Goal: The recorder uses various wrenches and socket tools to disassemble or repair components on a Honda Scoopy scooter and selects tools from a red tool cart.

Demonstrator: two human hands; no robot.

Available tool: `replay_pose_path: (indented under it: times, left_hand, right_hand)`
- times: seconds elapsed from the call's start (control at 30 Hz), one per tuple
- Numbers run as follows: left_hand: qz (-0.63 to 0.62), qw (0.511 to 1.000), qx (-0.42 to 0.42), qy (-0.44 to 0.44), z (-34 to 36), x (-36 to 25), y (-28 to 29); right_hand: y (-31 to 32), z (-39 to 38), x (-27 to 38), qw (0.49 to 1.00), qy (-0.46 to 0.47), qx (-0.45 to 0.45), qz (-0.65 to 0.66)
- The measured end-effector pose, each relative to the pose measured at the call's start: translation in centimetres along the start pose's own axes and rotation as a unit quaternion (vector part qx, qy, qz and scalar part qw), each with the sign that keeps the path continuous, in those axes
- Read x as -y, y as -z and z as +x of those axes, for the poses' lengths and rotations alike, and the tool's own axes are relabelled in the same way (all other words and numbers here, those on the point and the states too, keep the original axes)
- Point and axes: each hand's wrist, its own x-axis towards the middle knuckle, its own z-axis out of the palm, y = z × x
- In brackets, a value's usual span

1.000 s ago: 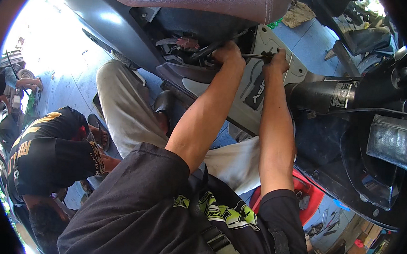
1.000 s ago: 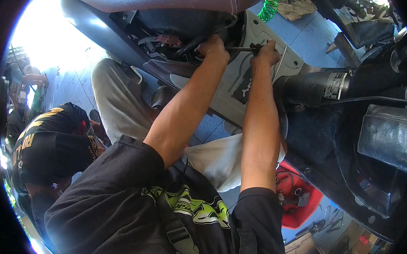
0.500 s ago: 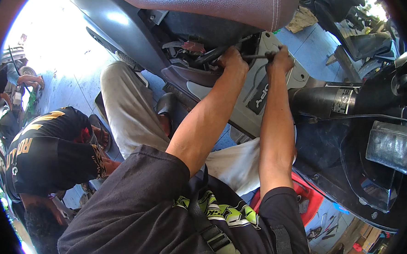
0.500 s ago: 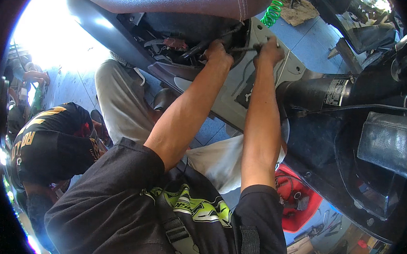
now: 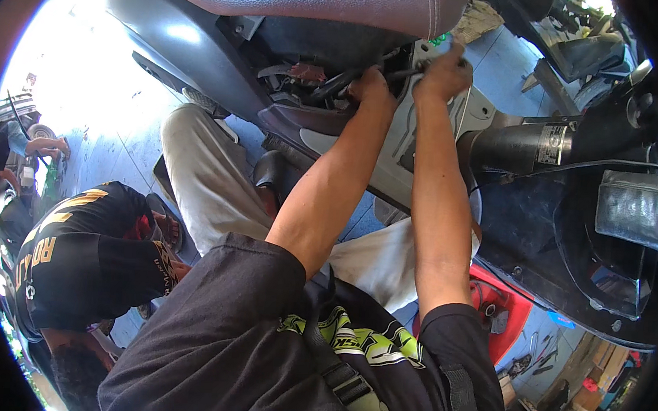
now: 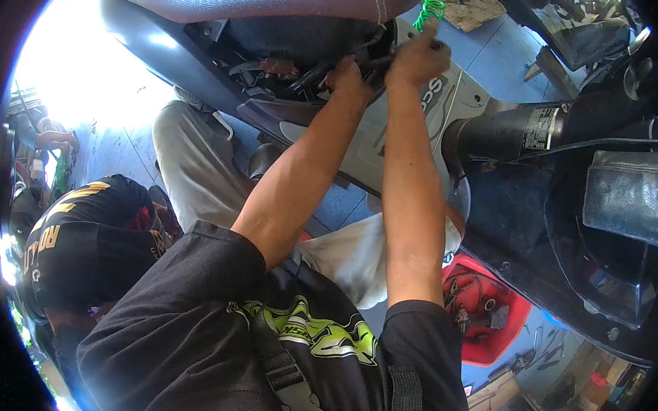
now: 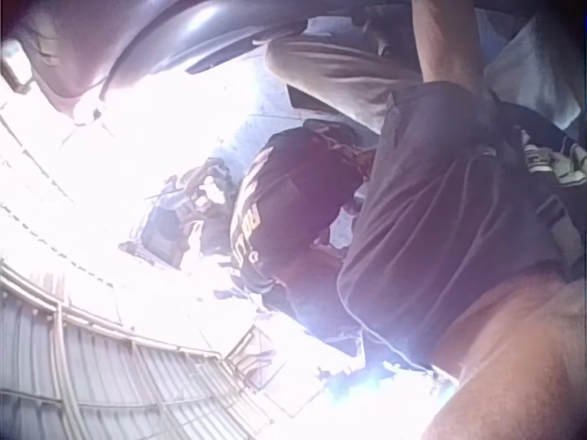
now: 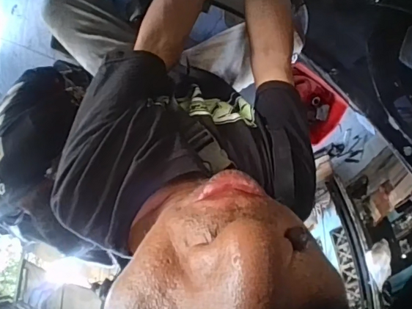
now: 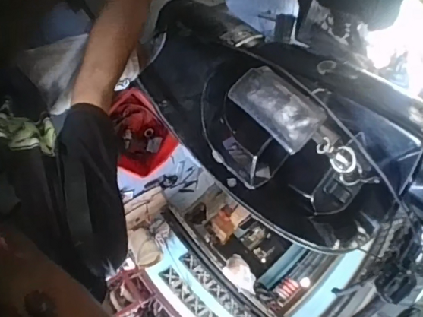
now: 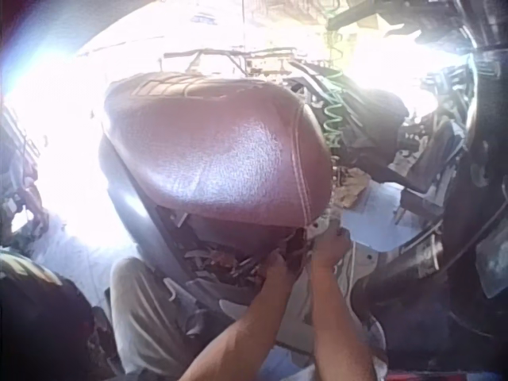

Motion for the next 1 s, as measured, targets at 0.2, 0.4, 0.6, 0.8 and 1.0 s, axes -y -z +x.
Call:
replay_pose_path:
  times: [0.2, 0.4, 0.6, 0.8, 1.0]
  left_hand:
    - [0.042, 0.999, -0.019, -0.014, -1.1, -0.9, -0.2]
    - [0.084, 0.995, -0.05, -0.028, -0.1, 1.4, -0.4]
    - [0.208, 0.948, -0.03, -0.239, -4.4, 5.1, -0.8]
    - [-0.077, 0.98, 0.16, 0.088, -8.6, 4.4, 1.6]
    - [-0.096, 0.917, 0.203, 0.329, -10.4, 5.9, 3.1]
  right_hand:
    - [0.4, 1.2, -0.8, 0.998, 0.01, -0.03, -0.052]
    - [0.5, 3.1, -1.1, 0.996, 0.042, -0.058, -0.049]
    - [3.9, 5.4, 6.6, 0.993, -0.026, -0.058, 0.097]
    - [5.9, 3.6, 11.5, 0.997, 0.044, -0.043, 0.042]
    - [7.0, 1.2, 9.7, 0.967, 0.105, 0.23, -0.043]
